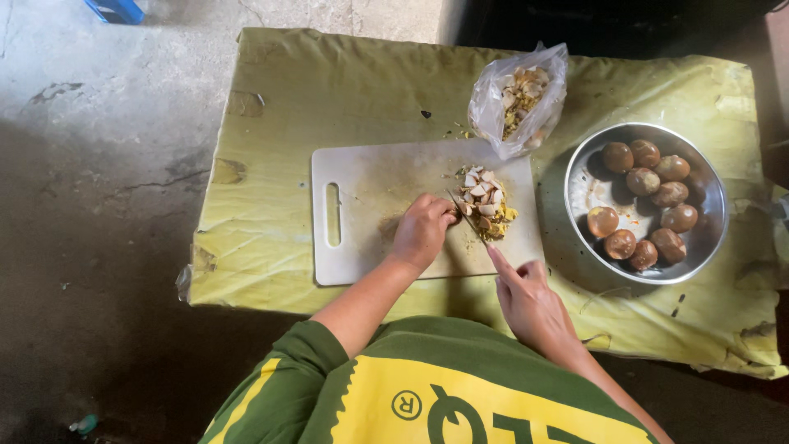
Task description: The person chops hard-boiled eggs on a white cutting board using a knife. They repeatedly transfer the chopped pieces into a plastic bag and continue chopping more eggs from a metal bowl.
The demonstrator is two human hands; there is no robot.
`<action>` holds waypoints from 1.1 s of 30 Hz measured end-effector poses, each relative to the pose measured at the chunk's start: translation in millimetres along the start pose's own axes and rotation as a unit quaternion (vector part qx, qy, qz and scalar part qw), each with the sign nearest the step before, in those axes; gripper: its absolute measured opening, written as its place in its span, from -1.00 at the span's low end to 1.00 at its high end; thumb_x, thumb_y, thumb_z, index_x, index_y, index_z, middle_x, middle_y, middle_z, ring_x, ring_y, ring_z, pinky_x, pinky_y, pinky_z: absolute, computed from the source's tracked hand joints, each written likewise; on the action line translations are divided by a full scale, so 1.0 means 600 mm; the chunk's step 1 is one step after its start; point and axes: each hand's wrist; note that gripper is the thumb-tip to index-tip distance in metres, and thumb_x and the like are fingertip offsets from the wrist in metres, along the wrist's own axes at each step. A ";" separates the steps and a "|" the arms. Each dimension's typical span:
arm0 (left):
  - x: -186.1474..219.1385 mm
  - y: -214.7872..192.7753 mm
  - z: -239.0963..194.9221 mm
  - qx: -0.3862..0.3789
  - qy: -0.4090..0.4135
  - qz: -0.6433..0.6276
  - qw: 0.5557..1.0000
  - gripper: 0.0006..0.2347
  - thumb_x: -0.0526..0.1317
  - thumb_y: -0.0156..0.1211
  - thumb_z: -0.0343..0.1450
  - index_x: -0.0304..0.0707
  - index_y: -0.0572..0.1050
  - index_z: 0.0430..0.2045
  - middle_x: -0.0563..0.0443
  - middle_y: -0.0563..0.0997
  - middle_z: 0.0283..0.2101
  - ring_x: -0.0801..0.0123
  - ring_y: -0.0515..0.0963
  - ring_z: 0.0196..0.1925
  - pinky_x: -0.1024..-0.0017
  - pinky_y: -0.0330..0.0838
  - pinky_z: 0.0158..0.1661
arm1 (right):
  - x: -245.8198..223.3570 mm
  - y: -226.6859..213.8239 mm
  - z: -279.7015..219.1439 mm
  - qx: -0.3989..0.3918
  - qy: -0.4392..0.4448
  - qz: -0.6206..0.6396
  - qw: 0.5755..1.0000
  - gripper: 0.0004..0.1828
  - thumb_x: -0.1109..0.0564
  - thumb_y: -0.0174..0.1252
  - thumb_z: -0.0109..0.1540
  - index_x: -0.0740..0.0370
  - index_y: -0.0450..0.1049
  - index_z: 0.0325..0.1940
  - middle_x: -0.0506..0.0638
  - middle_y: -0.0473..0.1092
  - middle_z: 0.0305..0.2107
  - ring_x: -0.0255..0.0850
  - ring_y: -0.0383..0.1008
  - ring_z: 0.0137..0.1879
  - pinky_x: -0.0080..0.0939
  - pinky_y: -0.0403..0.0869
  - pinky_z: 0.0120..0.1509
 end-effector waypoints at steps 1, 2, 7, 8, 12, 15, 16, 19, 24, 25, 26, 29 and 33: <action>-0.001 0.001 0.000 0.005 0.009 0.002 1.000 -0.89 -0.39 0.23 0.34 -0.31 0.59 -0.31 -0.19 0.57 -0.22 -0.05 0.59 -0.13 0.17 0.49 -0.08 | 0.001 -0.003 -0.008 0.015 -0.016 0.007 1.000 -0.36 0.03 0.05 0.27 -0.41 0.22 0.44 0.23 0.35 -0.23 0.14 0.52 -0.36 0.08 0.55 -0.28; -0.003 0.001 -0.001 0.010 0.016 0.003 1.000 -0.88 -0.41 0.21 0.34 -0.32 0.58 -0.29 -0.19 0.57 -0.22 -0.05 0.59 -0.13 0.17 0.49 -0.07 | 0.001 -0.003 -0.010 0.014 -0.018 0.008 1.000 -0.36 0.03 0.05 0.26 -0.40 0.22 0.44 0.23 0.35 -0.23 0.13 0.52 -0.36 0.08 0.55 -0.28; -0.007 0.005 -0.003 0.012 0.015 -0.003 1.000 -0.90 -0.36 0.28 0.34 -0.33 0.58 -0.31 -0.21 0.57 -0.23 -0.06 0.58 -0.15 0.17 0.49 -0.10 | -0.011 0.014 0.013 -0.057 0.049 -0.029 0.997 -0.32 0.08 0.05 0.29 -0.39 0.19 0.49 0.25 0.32 -0.18 0.17 0.52 -0.41 0.11 0.54 -0.23; -0.007 0.004 -0.003 0.014 0.024 -0.002 1.000 -0.90 -0.37 0.28 0.34 -0.33 0.58 -0.32 -0.20 0.57 -0.23 -0.05 0.59 -0.14 0.18 0.49 -0.09 | -0.014 0.015 0.019 -0.050 0.047 -0.028 0.997 -0.34 0.07 0.06 0.30 -0.39 0.19 0.48 0.25 0.33 -0.19 0.17 0.51 -0.41 0.10 0.54 -0.23; -0.006 0.003 -0.005 0.015 -0.008 -0.011 1.000 -0.87 -0.37 0.30 0.33 -0.35 0.58 -0.30 -0.22 0.56 -0.24 -0.06 0.58 -0.17 0.17 0.49 -0.12 | -0.011 0.002 0.011 -0.013 0.011 -0.006 1.000 -0.35 0.05 0.08 0.30 -0.36 0.21 0.47 0.24 0.34 -0.23 0.17 0.51 -0.40 0.10 0.55 -0.24; -0.010 0.001 -0.005 0.032 0.005 -0.009 0.999 -0.86 -0.39 0.26 0.33 -0.35 0.58 -0.26 -0.22 0.57 -0.22 -0.07 0.58 -0.16 0.17 0.49 -0.11 | -0.008 -0.004 -0.009 0.001 -0.003 0.006 1.000 -0.36 0.05 0.09 0.26 -0.38 0.24 0.43 0.24 0.35 -0.24 0.14 0.52 -0.40 0.08 0.56 -0.27; -0.010 0.002 -0.005 0.033 0.006 -0.011 0.999 -0.86 -0.39 0.27 0.34 -0.35 0.57 -0.27 -0.22 0.57 -0.22 -0.07 0.58 -0.16 0.17 0.49 -0.11 | -0.008 -0.002 -0.011 0.003 0.001 0.006 1.000 -0.36 0.05 0.10 0.25 -0.39 0.26 0.41 0.23 0.35 -0.23 0.13 0.53 -0.41 0.08 0.57 -0.27; -0.012 0.005 -0.004 0.030 0.015 -0.010 0.999 -0.89 -0.37 0.29 0.36 -0.35 0.56 -0.30 -0.21 0.57 -0.23 -0.07 0.57 -0.16 0.17 0.48 -0.11 | -0.011 0.012 0.004 -0.027 0.016 -0.018 0.999 -0.36 0.03 0.09 0.28 -0.36 0.23 0.45 0.25 0.35 -0.24 0.16 0.50 -0.41 0.07 0.56 -0.27; -0.011 0.005 -0.004 0.036 0.002 -0.007 0.999 -0.91 -0.35 0.31 0.34 -0.33 0.56 -0.36 -0.19 0.58 -0.27 -0.06 0.58 -0.16 0.15 0.47 -0.11 | -0.011 0.014 0.018 -0.016 0.016 0.010 1.000 -0.36 0.07 0.08 0.30 -0.34 0.24 0.48 0.25 0.36 -0.24 0.18 0.50 -0.40 0.12 0.54 -0.21; -0.011 0.005 -0.004 0.041 0.005 -0.005 0.999 -0.91 -0.35 0.31 0.34 -0.32 0.56 -0.36 -0.19 0.58 -0.27 -0.06 0.57 -0.16 0.14 0.47 -0.11 | -0.009 0.008 0.015 -0.010 0.006 0.018 1.000 -0.37 0.06 0.07 0.31 -0.33 0.24 0.48 0.24 0.37 -0.25 0.17 0.50 -0.40 0.12 0.54 -0.20; -0.011 0.005 -0.004 0.048 0.008 -0.003 0.999 -0.92 -0.34 0.32 0.34 -0.31 0.56 -0.37 -0.19 0.58 -0.27 -0.07 0.57 -0.16 0.13 0.46 -0.10 | -0.007 0.004 0.007 0.000 -0.004 0.020 1.000 -0.37 0.06 0.08 0.30 -0.33 0.25 0.47 0.24 0.37 -0.26 0.16 0.51 -0.38 0.11 0.55 -0.22; -0.013 0.004 -0.007 0.046 0.009 -0.002 0.999 -0.88 -0.39 0.25 0.32 -0.32 0.55 -0.31 -0.18 0.58 -0.24 -0.08 0.57 -0.13 0.13 0.47 -0.09 | -0.006 0.002 -0.005 0.008 -0.017 0.017 1.000 -0.37 0.05 0.09 0.26 -0.32 0.27 0.43 0.25 0.36 -0.25 0.16 0.52 -0.36 0.09 0.55 -0.25; -0.013 0.009 -0.008 0.036 -0.009 0.001 0.999 -0.92 -0.34 0.32 0.34 -0.29 0.56 -0.36 -0.18 0.57 -0.28 -0.07 0.56 -0.16 0.12 0.46 -0.11 | -0.013 0.022 0.011 -0.028 0.022 -0.009 0.999 -0.36 0.06 0.07 0.28 -0.34 0.25 0.47 0.26 0.36 -0.21 0.19 0.51 -0.38 0.11 0.55 -0.21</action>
Point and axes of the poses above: each hand's wrist, its own z-axis towards the middle knuckle, its own y-axis out of the palm, x = y × z
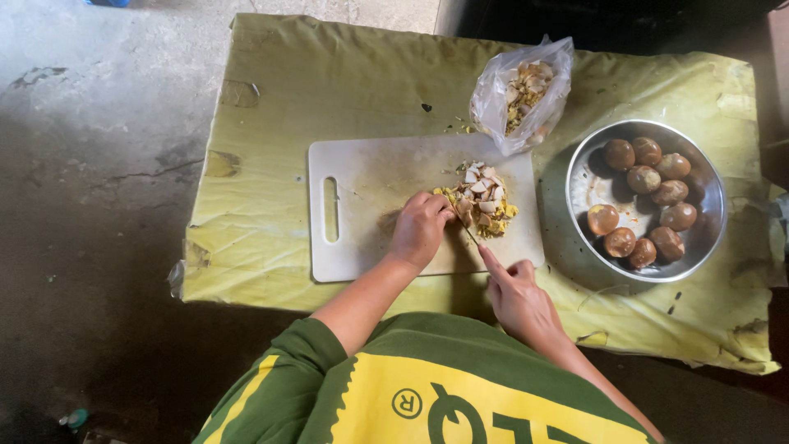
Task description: The person chops hard-boiled eggs on a white cutting board using a knife. They repeatedly transfer the chopped pieces into a plastic bag and continue chopping more eggs from a metal bowl.
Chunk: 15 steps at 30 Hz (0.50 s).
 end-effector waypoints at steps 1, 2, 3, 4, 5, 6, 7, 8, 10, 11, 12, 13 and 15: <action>0.000 0.000 0.000 0.001 0.002 0.005 1.000 -0.92 -0.34 0.33 0.33 -0.29 0.56 -0.38 -0.18 0.57 -0.29 -0.07 0.56 -0.16 0.12 0.46 -0.11 | -0.001 0.002 0.007 -0.006 0.009 -0.006 1.000 -0.36 0.06 0.06 0.30 -0.35 0.25 0.48 0.26 0.35 -0.20 0.19 0.51 -0.38 0.11 0.55 -0.19; 0.001 0.000 0.000 0.002 0.003 0.010 1.000 -0.92 -0.34 0.33 0.33 -0.29 0.56 -0.39 -0.18 0.57 -0.29 -0.07 0.56 -0.16 0.12 0.46 -0.11 | 0.001 0.000 0.009 -0.005 0.006 0.000 1.000 -0.36 0.06 0.06 0.30 -0.34 0.24 0.48 0.26 0.35 -0.21 0.19 0.51 -0.38 0.11 0.55 -0.19; 0.001 0.000 0.000 0.004 0.002 0.006 1.000 -0.92 -0.34 0.33 0.32 -0.28 0.56 -0.39 -0.18 0.56 -0.29 -0.07 0.57 -0.16 0.12 0.46 -0.11 | 0.003 -0.003 0.010 -0.005 0.002 0.006 1.000 -0.36 0.05 0.06 0.31 -0.34 0.24 0.49 0.26 0.36 -0.21 0.19 0.51 -0.38 0.11 0.55 -0.18; 0.001 -0.001 0.000 0.006 0.002 0.002 1.000 -0.92 -0.34 0.34 0.32 -0.28 0.56 -0.39 -0.18 0.56 -0.29 -0.06 0.57 -0.17 0.13 0.46 -0.12 | 0.004 -0.006 0.010 -0.005 -0.002 0.013 1.000 -0.36 0.05 0.07 0.31 -0.33 0.23 0.49 0.26 0.36 -0.21 0.19 0.51 -0.38 0.11 0.55 -0.17; 0.001 -0.001 0.000 0.008 0.000 -0.002 1.000 -0.92 -0.34 0.34 0.32 -0.27 0.57 -0.39 -0.17 0.56 -0.29 -0.05 0.57 -0.17 0.14 0.46 -0.12 | 0.008 -0.010 0.004 0.006 -0.012 0.019 1.000 -0.37 0.05 0.07 0.30 -0.32 0.25 0.48 0.26 0.36 -0.23 0.18 0.52 -0.36 0.10 0.55 -0.19; 0.000 -0.002 -0.001 0.012 0.010 -0.002 1.000 -0.91 -0.36 0.31 0.32 -0.27 0.57 -0.36 -0.17 0.56 -0.28 -0.05 0.57 -0.16 0.14 0.47 -0.11 | 0.011 -0.014 -0.005 0.017 -0.022 0.026 0.999 -0.38 0.04 0.07 0.29 -0.31 0.26 0.46 0.25 0.37 -0.24 0.16 0.52 -0.35 0.09 0.56 -0.20; 0.000 -0.002 -0.002 0.017 0.018 -0.001 1.000 -0.89 -0.38 0.28 0.32 -0.28 0.57 -0.34 -0.17 0.56 -0.27 -0.05 0.57 -0.15 0.15 0.47 -0.10 | 0.012 -0.017 -0.011 0.025 -0.035 0.031 0.999 -0.38 0.04 0.08 0.28 -0.30 0.27 0.45 0.25 0.37 -0.26 0.15 0.53 -0.33 0.07 0.57 -0.22; -0.001 -0.003 -0.002 0.023 0.026 0.000 0.999 -0.87 -0.41 0.25 0.31 -0.28 0.56 -0.31 -0.17 0.56 -0.25 -0.05 0.57 -0.14 0.15 0.47 -0.09 | 0.011 -0.016 -0.011 0.029 -0.039 0.033 0.998 -0.38 0.05 0.09 0.27 -0.30 0.28 0.43 0.25 0.38 -0.26 0.15 0.53 -0.33 0.07 0.56 -0.23; -0.003 -0.005 -0.004 0.016 0.016 0.002 1.000 -0.89 -0.39 0.28 0.33 -0.29 0.56 -0.32 -0.17 0.55 -0.27 -0.05 0.56 -0.15 0.15 0.47 -0.10 | 0.006 -0.010 -0.013 0.036 -0.043 0.038 0.998 -0.38 0.06 0.11 0.24 -0.29 0.31 0.40 0.25 0.38 -0.25 0.14 0.54 -0.32 0.07 0.56 -0.24; -0.002 -0.004 -0.004 0.011 0.012 0.002 1.000 -0.90 -0.38 0.30 0.34 -0.30 0.56 -0.33 -0.17 0.55 -0.28 -0.05 0.56 -0.16 0.15 0.47 -0.11 | 0.004 -0.006 -0.010 0.021 -0.029 0.026 0.999 -0.37 0.08 0.11 0.24 -0.28 0.30 0.42 0.26 0.38 -0.24 0.16 0.53 -0.34 0.08 0.55 -0.22; -0.001 -0.003 -0.004 0.008 0.008 0.005 1.000 -0.90 -0.37 0.32 0.33 -0.30 0.56 -0.34 -0.17 0.55 -0.29 -0.05 0.56 -0.17 0.14 0.46 -0.12 | 0.001 -0.001 -0.002 0.007 -0.015 0.015 1.000 -0.35 0.10 0.11 0.24 -0.27 0.29 0.44 0.27 0.37 -0.23 0.17 0.52 -0.35 0.09 0.55 -0.20; -0.001 -0.004 -0.004 0.005 0.006 0.008 1.000 -0.89 -0.36 0.33 0.32 -0.31 0.56 -0.35 -0.17 0.55 -0.30 -0.06 0.56 -0.17 0.14 0.46 -0.12 | -0.001 0.002 0.005 -0.006 -0.001 0.004 1.000 -0.33 0.11 0.11 0.24 -0.26 0.28 0.46 0.28 0.37 -0.22 0.19 0.51 -0.37 0.10 0.54 -0.17; 0.001 -0.006 -0.004 0.000 -0.003 0.011 1.000 -0.89 -0.36 0.34 0.31 -0.31 0.57 -0.36 -0.17 0.55 -0.31 -0.05 0.56 -0.18 0.14 0.46 -0.13 | 0.000 -0.001 0.010 -0.009 0.000 0.015 1.000 -0.34 0.09 0.10 0.26 -0.28 0.27 0.46 0.27 0.38 -0.23 0.16 0.52 -0.36 0.08 0.55 -0.16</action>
Point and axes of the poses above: each hand's wrist, its own z-axis towards the middle knuckle, its own y-axis out of the palm, x = y × z
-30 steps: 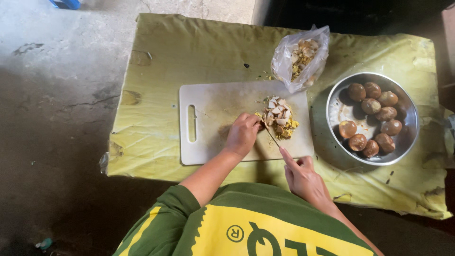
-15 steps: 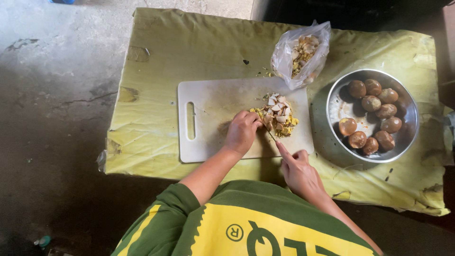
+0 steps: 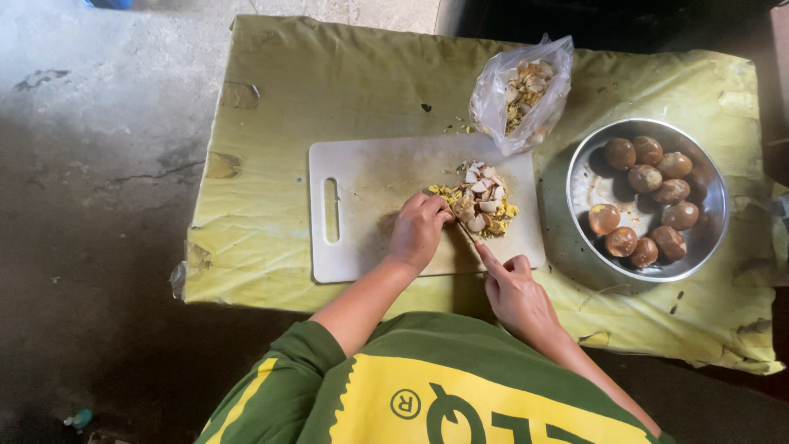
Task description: The person chops hard-boiled eggs on a white cutting board using a knife. They repeatedly transfer the chopped pieces into a plastic bag and continue chopping more eggs from a metal bowl.
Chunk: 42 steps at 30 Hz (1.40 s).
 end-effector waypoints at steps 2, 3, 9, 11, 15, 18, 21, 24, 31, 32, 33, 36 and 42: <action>0.001 -0.002 -0.003 -0.006 -0.014 -0.001 1.000 -0.89 -0.38 0.32 0.31 -0.31 0.58 -0.34 -0.15 0.55 -0.30 -0.02 0.57 -0.18 0.16 0.46 -0.13 | 0.003 -0.005 -0.002 0.016 -0.021 0.013 1.000 -0.35 0.08 0.10 0.27 -0.27 0.27 0.46 0.25 0.38 -0.26 0.14 0.52 -0.35 0.07 0.56 -0.18; 0.001 -0.002 -0.004 -0.001 -0.004 0.003 1.000 -0.87 -0.40 0.30 0.31 -0.31 0.58 -0.32 -0.15 0.55 -0.28 -0.03 0.57 -0.16 0.16 0.47 -0.11 | 0.006 -0.009 -0.011 0.034 -0.042 0.021 0.998 -0.35 0.08 0.10 0.26 -0.25 0.27 0.46 0.25 0.38 -0.28 0.14 0.52 -0.33 0.07 0.56 -0.21; -0.004 0.000 -0.008 0.011 0.006 0.010 1.000 -0.86 -0.40 0.32 0.31 -0.29 0.57 -0.30 -0.16 0.56 -0.24 -0.04 0.56 -0.11 0.16 0.47 -0.07 | 0.000 0.001 -0.013 0.016 -0.022 -0.006 1.000 -0.36 0.08 0.12 0.24 -0.28 0.29 0.43 0.25 0.37 -0.26 0.15 0.51 -0.37 0.08 0.55 -0.26; -0.005 0.001 -0.009 0.009 0.008 0.015 1.000 -0.86 -0.40 0.32 0.32 -0.28 0.57 -0.29 -0.15 0.56 -0.24 -0.04 0.57 -0.11 0.16 0.47 -0.07 | -0.004 0.007 -0.002 0.002 -0.003 -0.017 1.000 -0.36 0.09 0.12 0.25 -0.27 0.30 0.43 0.26 0.37 -0.25 0.16 0.50 -0.39 0.09 0.55 -0.24; -0.008 0.002 -0.010 0.019 0.008 0.016 1.000 -0.84 -0.40 0.33 0.29 -0.27 0.58 -0.29 -0.15 0.55 -0.26 -0.04 0.57 -0.12 0.15 0.47 -0.09 | 0.002 -0.005 -0.004 0.033 -0.043 0.032 0.998 -0.38 0.09 0.11 0.28 -0.22 0.30 0.45 0.24 0.39 -0.32 0.13 0.51 -0.34 0.07 0.55 -0.20; -0.012 0.006 -0.011 0.030 0.007 0.020 0.999 -0.84 -0.41 0.31 0.28 -0.24 0.58 -0.32 -0.14 0.55 -0.28 -0.04 0.57 -0.14 0.15 0.47 -0.10 | 0.010 -0.011 -0.022 0.044 -0.063 0.054 0.996 -0.39 0.07 0.11 0.26 -0.25 0.32 0.42 0.20 0.41 -0.34 0.10 0.54 -0.30 0.04 0.56 -0.20; -0.017 0.009 -0.011 0.028 0.010 0.032 0.999 -0.84 -0.43 0.28 0.27 -0.24 0.57 -0.33 -0.15 0.54 -0.29 -0.05 0.56 -0.14 0.14 0.47 -0.10 | 0.007 -0.001 -0.018 0.014 -0.046 0.031 0.998 -0.37 0.06 0.12 0.25 -0.24 0.30 0.43 0.23 0.40 -0.30 0.12 0.54 -0.30 0.04 0.57 -0.17; -0.019 0.009 -0.012 0.026 0.013 0.019 0.999 -0.89 -0.38 0.33 0.30 -0.26 0.55 -0.36 -0.16 0.53 -0.31 -0.07 0.55 -0.16 0.12 0.45 -0.12 | 0.003 0.009 -0.003 -0.007 -0.015 0.021 1.000 -0.36 0.07 0.10 0.26 -0.26 0.28 0.45 0.25 0.40 -0.25 0.14 0.53 -0.31 0.04 0.57 -0.13; -0.013 0.001 -0.014 0.031 0.013 0.018 0.999 -0.89 -0.39 0.29 0.31 -0.27 0.55 -0.34 -0.14 0.55 -0.29 -0.03 0.56 -0.15 0.14 0.47 -0.10 | 0.015 -0.007 -0.021 0.020 -0.049 0.057 0.997 -0.35 0.11 0.13 0.25 -0.25 0.30 0.43 0.22 0.42 -0.33 0.10 0.54 -0.27 0.03 0.56 -0.14; -0.012 0.000 -0.015 0.031 0.012 0.017 0.999 -0.87 -0.41 0.27 0.31 -0.27 0.56 -0.32 -0.14 0.55 -0.28 -0.03 0.56 -0.14 0.15 0.47 -0.10 | 0.014 -0.005 -0.021 0.021 -0.051 0.049 0.997 -0.35 0.11 0.14 0.24 -0.26 0.30 0.42 0.20 0.42 -0.34 0.10 0.54 -0.26 0.03 0.56 -0.15; -0.012 -0.001 -0.015 0.029 0.010 0.019 0.999 -0.89 -0.40 0.29 0.31 -0.27 0.56 -0.34 -0.14 0.55 -0.29 -0.03 0.56 -0.15 0.14 0.46 -0.11 | 0.012 -0.001 -0.019 0.023 -0.052 0.042 0.998 -0.35 0.11 0.15 0.23 -0.27 0.31 0.41 0.19 0.43 -0.34 0.09 0.54 -0.24 0.03 0.56 -0.15; -0.012 0.000 -0.014 0.023 0.009 0.024 0.999 -0.90 -0.37 0.32 0.31 -0.27 0.55 -0.37 -0.14 0.54 -0.31 -0.04 0.55 -0.16 0.14 0.45 -0.13 | 0.006 0.010 -0.007 0.000 -0.023 0.020 1.000 -0.34 0.11 0.14 0.24 -0.29 0.29 0.44 0.20 0.41 -0.29 0.12 0.52 -0.27 0.03 0.56 -0.13; -0.012 0.000 -0.014 0.033 0.011 0.028 0.999 -0.89 -0.38 0.33 0.30 -0.26 0.55 -0.36 -0.13 0.54 -0.31 -0.03 0.56 -0.16 0.14 0.46 -0.12 | 0.012 -0.016 -0.015 -0.005 -0.021 0.056 0.998 -0.36 0.11 0.12 0.27 -0.27 0.29 0.45 0.20 0.40 -0.28 0.11 0.53 -0.27 0.04 0.54 -0.09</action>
Point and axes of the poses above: each hand's wrist, its own z-axis towards the middle knuckle, its own y-axis out of the palm, x = y × z
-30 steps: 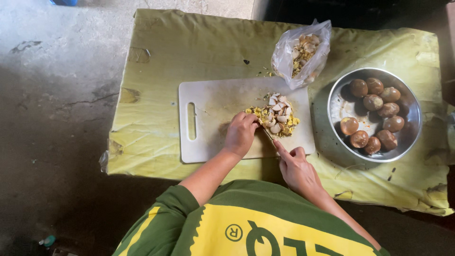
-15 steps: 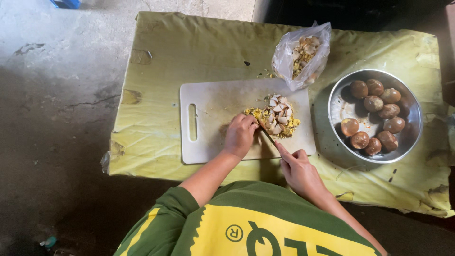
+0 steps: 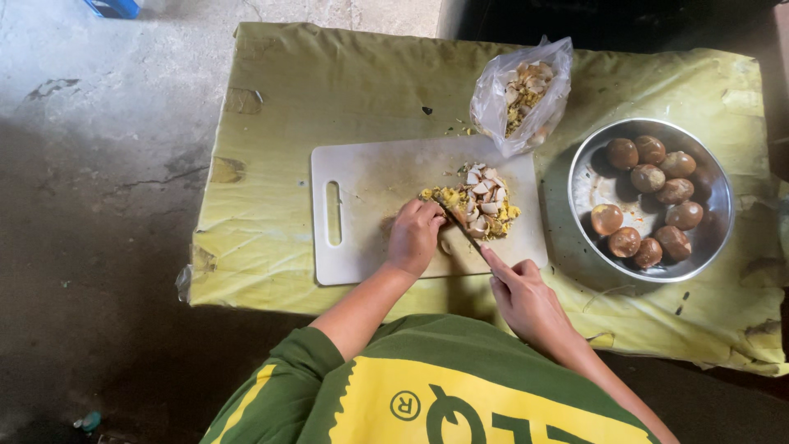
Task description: The person chops hard-boiled eggs on a white cutting board using a knife. They repeatedly transfer the chopped pieces into a plastic bag and continue chopping more eggs from a metal bowl.
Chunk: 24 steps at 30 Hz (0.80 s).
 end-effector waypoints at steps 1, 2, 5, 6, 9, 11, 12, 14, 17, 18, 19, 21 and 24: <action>0.000 -0.001 -0.001 0.002 0.002 0.000 1.000 -0.87 -0.40 0.31 0.29 -0.26 0.56 -0.34 -0.13 0.55 -0.30 -0.03 0.56 -0.16 0.15 0.46 -0.12 | -0.001 -0.003 -0.004 0.000 0.000 -0.001 1.000 -0.37 0.10 0.11 0.28 -0.28 0.29 0.45 0.20 0.40 -0.28 0.11 0.53 -0.27 0.04 0.55 -0.09; -0.001 -0.002 -0.002 0.004 0.002 0.001 1.000 -0.86 -0.41 0.29 0.29 -0.26 0.57 -0.32 -0.13 0.55 -0.29 -0.02 0.56 -0.15 0.15 0.47 -0.11 | -0.004 -0.003 -0.005 0.004 -0.005 -0.004 1.000 -0.37 0.09 0.11 0.27 -0.29 0.30 0.44 0.19 0.41 -0.28 0.10 0.54 -0.27 0.03 0.55 -0.09; -0.002 -0.002 -0.002 -0.009 -0.009 0.002 1.000 -0.87 -0.38 0.32 0.30 -0.25 0.57 -0.33 -0.12 0.55 -0.30 -0.01 0.57 -0.16 0.15 0.47 -0.11 | -0.012 0.006 -0.002 -0.005 0.005 -0.028 1.000 -0.36 0.08 0.10 0.25 -0.32 0.30 0.43 0.17 0.41 -0.25 0.11 0.55 -0.27 0.01 0.57 -0.10; -0.002 -0.001 -0.002 -0.006 -0.003 0.005 1.000 -0.87 -0.38 0.33 0.30 -0.25 0.57 -0.33 -0.12 0.55 -0.30 -0.02 0.57 -0.16 0.15 0.47 -0.11 | -0.014 0.012 0.004 -0.023 0.024 -0.047 0.998 -0.35 0.08 0.10 0.25 -0.32 0.29 0.44 0.18 0.40 -0.23 0.13 0.54 -0.28 0.02 0.56 -0.10; -0.001 -0.001 -0.003 -0.001 0.003 0.005 1.000 -0.87 -0.38 0.34 0.29 -0.25 0.57 -0.34 -0.13 0.55 -0.30 -0.03 0.57 -0.16 0.15 0.47 -0.11 | -0.012 0.014 0.008 -0.006 0.000 -0.033 0.999 -0.34 0.10 0.12 0.24 -0.27 0.29 0.44 0.20 0.39 -0.25 0.14 0.54 -0.30 0.02 0.56 -0.11; -0.001 -0.003 -0.002 0.002 -0.005 -0.005 1.000 -0.87 -0.38 0.33 0.30 -0.25 0.57 -0.33 -0.13 0.55 -0.30 -0.02 0.57 -0.17 0.16 0.47 -0.12 | -0.007 0.008 0.008 0.016 -0.027 -0.008 0.999 -0.35 0.11 0.13 0.24 -0.23 0.31 0.43 0.22 0.40 -0.28 0.14 0.54 -0.31 0.04 0.56 -0.12; 0.000 -0.003 -0.003 0.003 -0.001 -0.004 1.000 -0.87 -0.39 0.32 0.30 -0.26 0.57 -0.33 -0.13 0.55 -0.30 -0.02 0.57 -0.16 0.16 0.47 -0.11 | -0.003 0.002 0.002 0.020 -0.032 0.000 0.999 -0.37 0.12 0.13 0.25 -0.21 0.32 0.43 0.23 0.40 -0.30 0.15 0.53 -0.32 0.05 0.55 -0.13; -0.001 -0.003 -0.005 0.007 0.004 0.000 1.000 -0.86 -0.42 0.29 0.30 -0.27 0.56 -0.33 -0.14 0.55 -0.28 -0.04 0.57 -0.14 0.15 0.47 -0.10 | 0.001 0.000 -0.003 0.026 -0.040 0.005 0.999 -0.38 0.12 0.13 0.26 -0.21 0.33 0.42 0.23 0.41 -0.31 0.14 0.53 -0.32 0.06 0.55 -0.16; -0.004 -0.004 -0.007 -0.010 -0.013 -0.014 1.000 -0.87 -0.42 0.26 0.31 -0.28 0.56 -0.32 -0.15 0.55 -0.26 -0.04 0.57 -0.14 0.15 0.47 -0.10 | 0.000 0.011 -0.008 0.021 -0.038 -0.012 0.999 -0.37 0.11 0.13 0.24 -0.23 0.33 0.42 0.22 0.42 -0.30 0.13 0.53 -0.31 0.05 0.56 -0.18; -0.005 -0.002 -0.007 -0.012 -0.010 -0.007 1.000 -0.88 -0.41 0.28 0.31 -0.29 0.55 -0.34 -0.16 0.55 -0.27 -0.05 0.57 -0.14 0.14 0.46 -0.10 | -0.001 0.017 -0.003 0.009 -0.030 -0.025 0.999 -0.36 0.11 0.13 0.24 -0.23 0.31 0.43 0.22 0.41 -0.28 0.14 0.53 -0.30 0.05 0.55 -0.17; -0.006 -0.001 -0.007 -0.014 -0.007 0.000 1.000 -0.89 -0.41 0.29 0.31 -0.29 0.55 -0.36 -0.16 0.54 -0.28 -0.06 0.56 -0.14 0.13 0.46 -0.11 | -0.001 0.022 0.000 -0.003 -0.021 -0.037 0.999 -0.34 0.10 0.13 0.24 -0.24 0.29 0.44 0.23 0.41 -0.26 0.15 0.52 -0.30 0.04 0.55 -0.16; -0.009 0.001 -0.007 -0.012 -0.003 0.003 1.000 -0.90 -0.40 0.31 0.30 -0.29 0.54 -0.38 -0.17 0.54 -0.29 -0.08 0.56 -0.14 0.11 0.45 -0.11 | -0.001 0.025 0.005 0.005 -0.015 -0.024 1.000 -0.36 0.08 0.11 0.25 -0.27 0.29 0.44 0.21 0.42 -0.25 0.12 0.53 -0.27 0.01 0.56 -0.10; -0.013 0.003 -0.010 -0.009 -0.005 -0.002 1.000 -0.89 -0.39 0.30 0.30 -0.28 0.54 -0.37 -0.19 0.54 -0.27 -0.10 0.55 -0.14 0.11 0.46 -0.11 | 0.003 0.014 0.011 -0.020 0.000 0.007 1.000 -0.37 0.06 0.10 0.28 -0.27 0.28 0.45 0.21 0.42 -0.28 0.12 0.53 -0.23 0.02 0.53 -0.03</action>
Point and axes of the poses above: each hand's wrist, its own z-axis towards the middle knuckle, its own y-axis out of the palm, x = y × z
